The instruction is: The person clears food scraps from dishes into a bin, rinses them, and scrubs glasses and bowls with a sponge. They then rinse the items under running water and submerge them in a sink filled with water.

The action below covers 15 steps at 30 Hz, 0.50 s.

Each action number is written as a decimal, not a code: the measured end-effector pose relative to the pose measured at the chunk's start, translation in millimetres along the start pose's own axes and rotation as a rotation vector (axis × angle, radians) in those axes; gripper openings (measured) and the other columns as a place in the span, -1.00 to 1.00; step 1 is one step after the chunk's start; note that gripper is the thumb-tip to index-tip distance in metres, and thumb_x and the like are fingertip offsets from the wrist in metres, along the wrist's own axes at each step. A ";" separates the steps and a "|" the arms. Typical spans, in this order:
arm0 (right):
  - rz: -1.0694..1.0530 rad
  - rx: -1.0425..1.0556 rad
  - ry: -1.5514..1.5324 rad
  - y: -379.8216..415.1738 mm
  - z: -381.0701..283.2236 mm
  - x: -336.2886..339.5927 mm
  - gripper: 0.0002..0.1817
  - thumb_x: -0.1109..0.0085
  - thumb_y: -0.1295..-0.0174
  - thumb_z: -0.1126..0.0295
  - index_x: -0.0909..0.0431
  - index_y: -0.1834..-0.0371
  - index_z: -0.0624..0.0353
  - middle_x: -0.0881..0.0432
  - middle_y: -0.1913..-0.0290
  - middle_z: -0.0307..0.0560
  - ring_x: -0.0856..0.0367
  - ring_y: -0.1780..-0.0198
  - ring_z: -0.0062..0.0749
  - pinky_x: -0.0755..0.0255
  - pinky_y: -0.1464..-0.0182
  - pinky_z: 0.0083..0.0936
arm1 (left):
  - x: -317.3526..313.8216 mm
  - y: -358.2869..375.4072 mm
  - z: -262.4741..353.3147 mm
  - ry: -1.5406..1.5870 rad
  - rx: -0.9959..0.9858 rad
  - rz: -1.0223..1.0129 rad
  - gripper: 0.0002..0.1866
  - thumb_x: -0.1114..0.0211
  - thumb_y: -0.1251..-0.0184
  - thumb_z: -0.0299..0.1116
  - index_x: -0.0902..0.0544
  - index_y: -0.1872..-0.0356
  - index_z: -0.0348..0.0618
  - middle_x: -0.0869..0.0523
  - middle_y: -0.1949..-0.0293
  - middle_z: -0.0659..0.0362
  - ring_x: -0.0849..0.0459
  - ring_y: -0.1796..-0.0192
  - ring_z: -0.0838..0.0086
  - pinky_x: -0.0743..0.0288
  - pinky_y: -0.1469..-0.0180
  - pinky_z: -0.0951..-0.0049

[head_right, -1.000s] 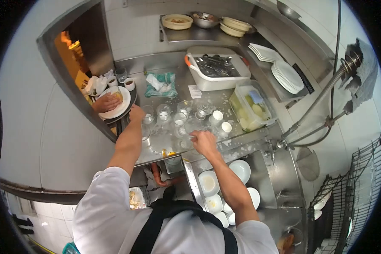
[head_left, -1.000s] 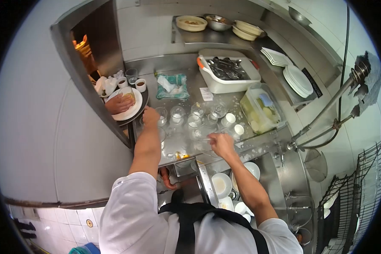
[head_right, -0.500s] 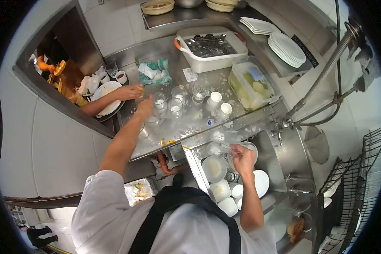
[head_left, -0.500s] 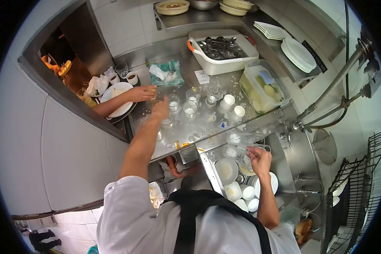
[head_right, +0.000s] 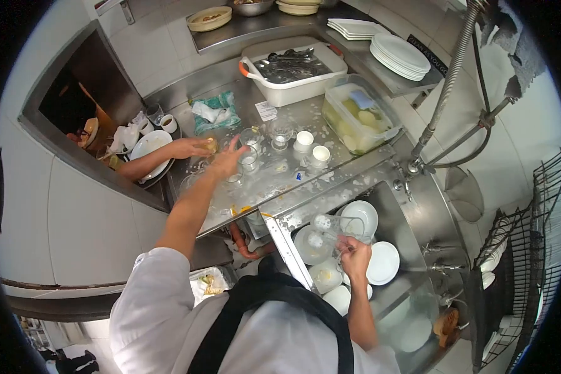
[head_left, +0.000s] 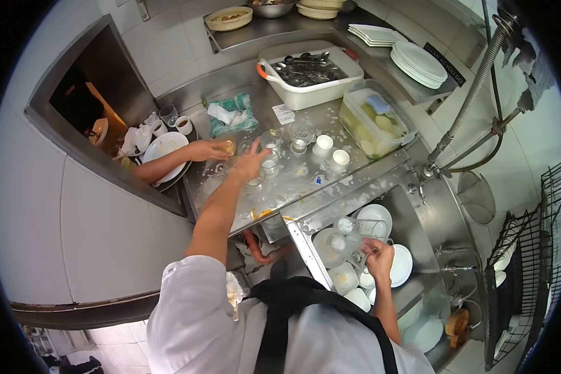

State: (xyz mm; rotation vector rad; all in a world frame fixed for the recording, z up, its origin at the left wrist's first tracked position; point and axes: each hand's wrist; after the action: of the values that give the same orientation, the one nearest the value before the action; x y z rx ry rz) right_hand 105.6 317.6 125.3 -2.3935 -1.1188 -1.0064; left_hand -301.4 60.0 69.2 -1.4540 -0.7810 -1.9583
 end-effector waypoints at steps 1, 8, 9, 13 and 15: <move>0.006 0.004 -0.003 4.2 5.0 -1.2 -0.77 -0.36 -0.05 0.49 -0.78 0.18 0.15 -0.74 0.41 0.12 -0.73 0.44 -0.26 -0.55 0.27 -0.44 | 4.6 -4.5 -2.0 -0.007 -0.017 -0.059 -0.34 -0.29 -0.01 -0.59 -0.47 -0.19 0.29 0.01 -0.55 0.07 -0.38 -0.39 -0.06 -0.50 -0.22 0.00; -0.011 -0.060 -0.047 28.9 33.6 -7.4 -0.77 -0.40 -0.05 0.55 -0.76 0.18 0.27 -0.75 0.41 -0.05 -0.65 0.41 -0.50 -0.53 0.28 -0.52 | -2.5 -22.2 -0.8 -0.040 -0.073 -0.183 -0.77 -0.33 0.04 -0.54 -0.66 0.32 0.05 -0.10 -0.54 0.06 -0.57 -0.21 -0.04 -0.48 -0.20 0.07; -0.051 -0.095 -0.006 32.1 32.1 -3.8 -0.76 -0.38 -0.06 0.57 -0.74 0.17 0.33 -0.76 0.38 -0.01 -0.68 0.37 -0.48 -0.55 0.25 -0.51 | -5.9 -25.3 -0.5 -0.014 -0.102 -0.179 -0.77 -0.34 0.05 -0.52 -0.67 0.33 0.05 -0.12 -0.53 0.06 -0.58 -0.20 -0.04 -0.49 -0.19 0.07; -0.026 -0.072 -0.189 43.3 74.4 -13.4 -0.73 -0.37 -0.01 0.57 -0.76 0.16 0.21 -0.77 0.32 0.08 -0.75 0.33 -0.32 -0.58 0.20 -0.44 | -12.3 -31.7 -6.4 -0.012 -0.043 -0.226 -0.77 -0.39 0.10 -0.47 -0.68 0.33 0.03 -0.21 -0.49 0.03 -0.57 -0.20 -0.04 -0.51 -0.15 0.07; -0.024 -0.104 -0.269 49.1 62.4 -9.1 -0.73 -0.37 -0.01 0.64 -0.75 0.16 0.30 -0.77 0.35 0.04 -0.70 0.35 -0.43 -0.56 0.23 -0.50 | -25.6 -37.0 -18.7 0.033 -0.110 -0.156 -0.72 -0.40 0.12 -0.48 -0.70 0.27 0.03 -0.20 -0.50 -0.02 -0.52 -0.26 -0.07 -0.52 -0.17 0.06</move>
State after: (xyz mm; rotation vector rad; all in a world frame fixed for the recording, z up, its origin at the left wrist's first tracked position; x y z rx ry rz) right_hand 168.0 314.5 75.5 -2.6658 -1.2136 -0.7834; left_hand -334.2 73.4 35.8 -1.4576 -0.8047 -2.1680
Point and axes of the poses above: each hand's wrist, its own y-axis away from the middle knuckle, its own x-axis out of the back of the hand, z = x × y
